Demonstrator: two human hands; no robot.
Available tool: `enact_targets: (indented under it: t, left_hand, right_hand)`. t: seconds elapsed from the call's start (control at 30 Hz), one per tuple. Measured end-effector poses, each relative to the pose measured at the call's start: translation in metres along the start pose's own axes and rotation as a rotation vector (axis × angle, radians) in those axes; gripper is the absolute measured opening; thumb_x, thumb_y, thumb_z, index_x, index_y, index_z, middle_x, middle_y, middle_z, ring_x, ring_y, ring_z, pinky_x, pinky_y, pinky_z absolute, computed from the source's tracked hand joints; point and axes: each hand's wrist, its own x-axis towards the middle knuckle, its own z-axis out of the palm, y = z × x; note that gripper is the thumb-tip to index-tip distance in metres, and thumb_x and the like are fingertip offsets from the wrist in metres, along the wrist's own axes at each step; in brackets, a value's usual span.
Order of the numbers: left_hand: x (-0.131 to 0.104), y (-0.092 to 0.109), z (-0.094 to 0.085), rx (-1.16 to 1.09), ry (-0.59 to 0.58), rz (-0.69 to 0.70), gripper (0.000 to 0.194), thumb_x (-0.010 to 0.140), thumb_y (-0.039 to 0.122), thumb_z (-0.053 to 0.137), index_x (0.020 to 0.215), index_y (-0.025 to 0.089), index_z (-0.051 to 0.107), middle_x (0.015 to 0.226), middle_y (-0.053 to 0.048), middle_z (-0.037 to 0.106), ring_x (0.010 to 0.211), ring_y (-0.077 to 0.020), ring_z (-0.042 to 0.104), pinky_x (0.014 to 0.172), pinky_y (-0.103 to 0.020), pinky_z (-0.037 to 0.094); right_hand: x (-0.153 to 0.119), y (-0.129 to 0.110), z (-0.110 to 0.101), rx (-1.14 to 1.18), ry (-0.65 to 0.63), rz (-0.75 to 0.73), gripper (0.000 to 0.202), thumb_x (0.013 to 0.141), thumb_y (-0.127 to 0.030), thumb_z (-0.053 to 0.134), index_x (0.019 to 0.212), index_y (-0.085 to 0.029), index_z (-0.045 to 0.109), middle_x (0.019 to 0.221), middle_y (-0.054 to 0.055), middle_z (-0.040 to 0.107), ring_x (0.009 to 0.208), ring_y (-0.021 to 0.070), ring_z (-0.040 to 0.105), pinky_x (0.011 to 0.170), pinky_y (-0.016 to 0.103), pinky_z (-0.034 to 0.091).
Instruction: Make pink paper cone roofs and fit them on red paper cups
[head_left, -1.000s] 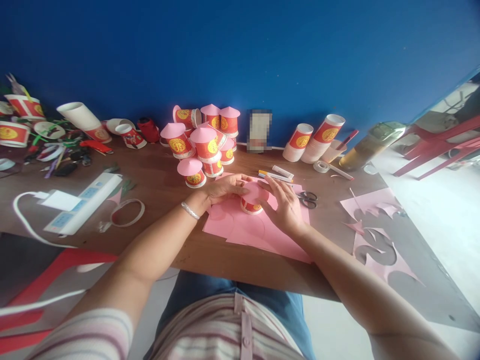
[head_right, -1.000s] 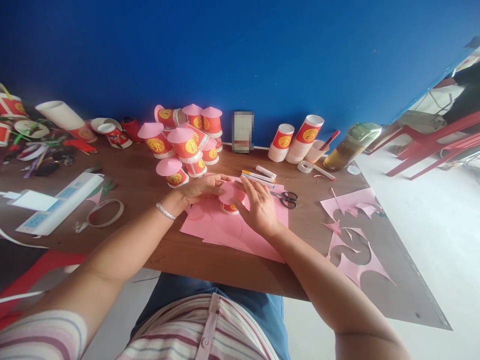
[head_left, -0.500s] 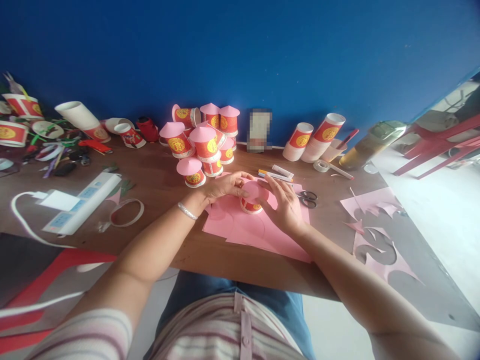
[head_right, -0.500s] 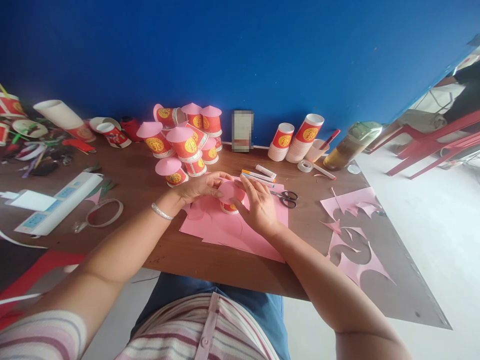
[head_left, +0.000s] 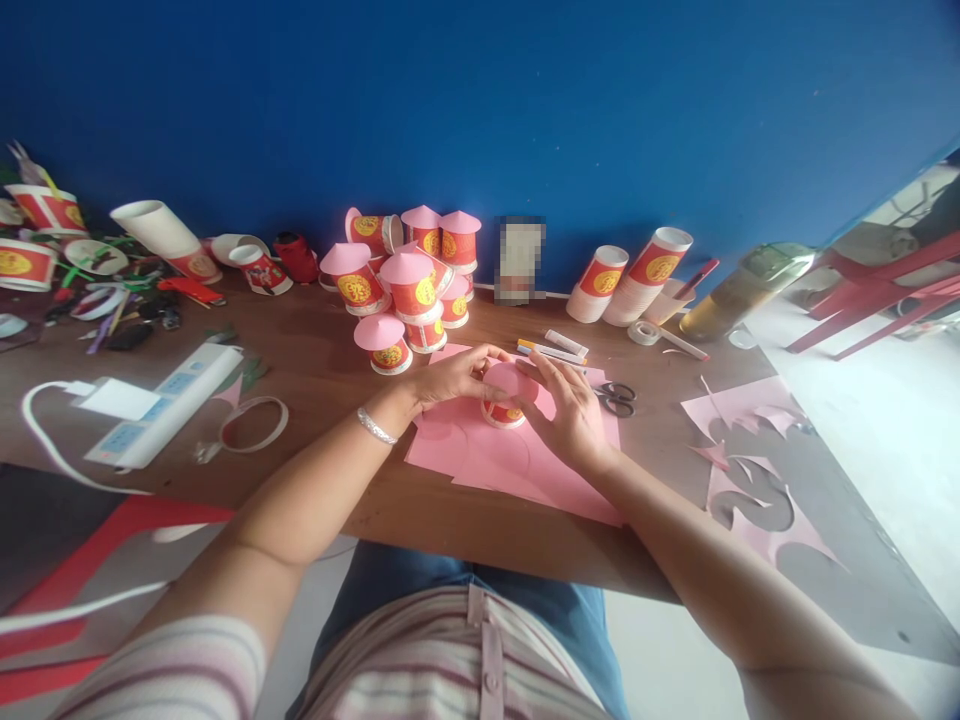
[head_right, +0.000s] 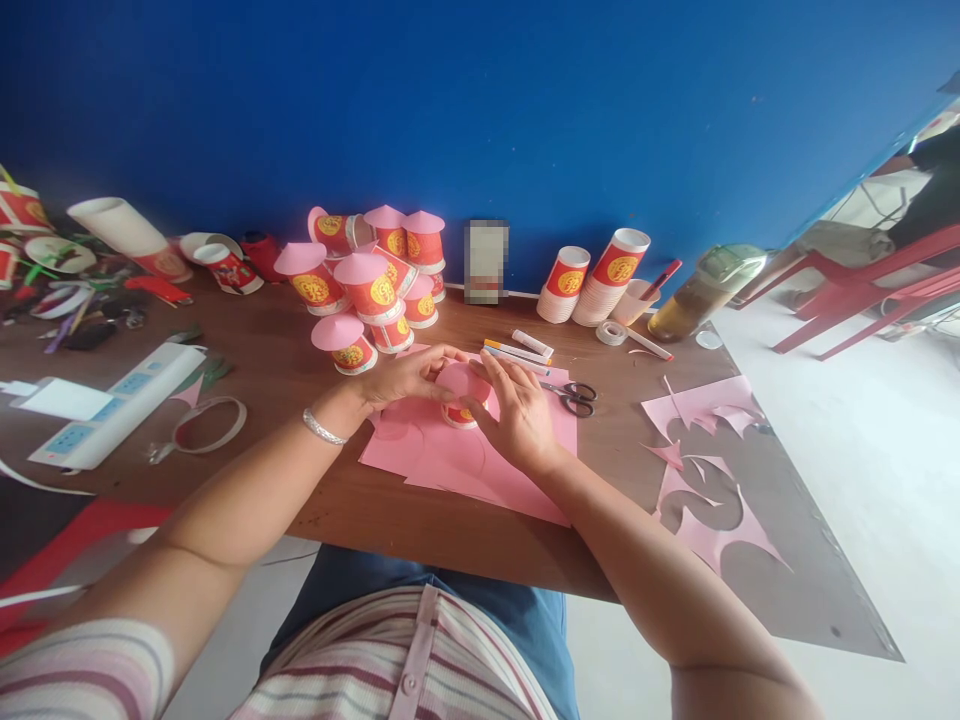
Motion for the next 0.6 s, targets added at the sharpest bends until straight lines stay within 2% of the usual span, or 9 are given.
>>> enact_targets:
  t: [0.13,0.23,0.47,0.6]
  left_hand:
    - [0.0006,0.0,0.0029,0.027,0.041,0.006,0.072,0.061,0.028,0.093,0.125,0.022,0.061,0.112,-0.004,0.066,0.112,-0.0247,0.063,0.096,-0.039,0.047]
    - [0.0011,-0.0009,0.0036,0.026,0.033,0.007,0.069,0.063,0.029,0.092,0.124,0.022,0.062,0.115,-0.005,0.067,0.116,-0.0258,0.062,0.099,-0.041,0.046]
    - [0.0001,0.0002,0.0046,0.013,0.025,0.009,0.065,0.062,0.031,0.093,0.12,0.019,0.064,0.11,-0.005,0.069,0.111,-0.0261,0.064,0.099,-0.043,0.047]
    - [0.0003,0.0009,0.0046,0.015,0.023,0.0,0.065,0.063,0.03,0.092,0.12,0.02,0.063,0.111,-0.005,0.069,0.112,-0.0252,0.064,0.097,-0.04,0.047]
  right_hand:
    - [-0.0001,-0.0003,-0.0007,0.004,-0.024,0.015,0.055,0.101,-0.037,0.058,0.152,-0.022,0.044,0.125,0.014,0.075,0.119,0.0324,0.069,0.097,0.052,0.058]
    - [0.0002,-0.0012,-0.0018,0.011,-0.03,0.01,0.054,0.102,-0.036,0.056,0.153,-0.022,0.044,0.126,0.014,0.074,0.119,0.032,0.069,0.098,0.052,0.058]
    - [0.0003,-0.0017,-0.0009,0.006,-0.013,0.009,0.054,0.102,-0.036,0.057,0.152,-0.021,0.045,0.124,0.014,0.075,0.115,0.0319,0.07,0.095,0.052,0.059]
    - [0.0008,-0.0013,-0.0023,0.022,-0.02,0.026,0.053,0.101,-0.038,0.058,0.15,-0.021,0.047,0.122,0.014,0.076,0.115,0.0328,0.07,0.095,0.054,0.059]
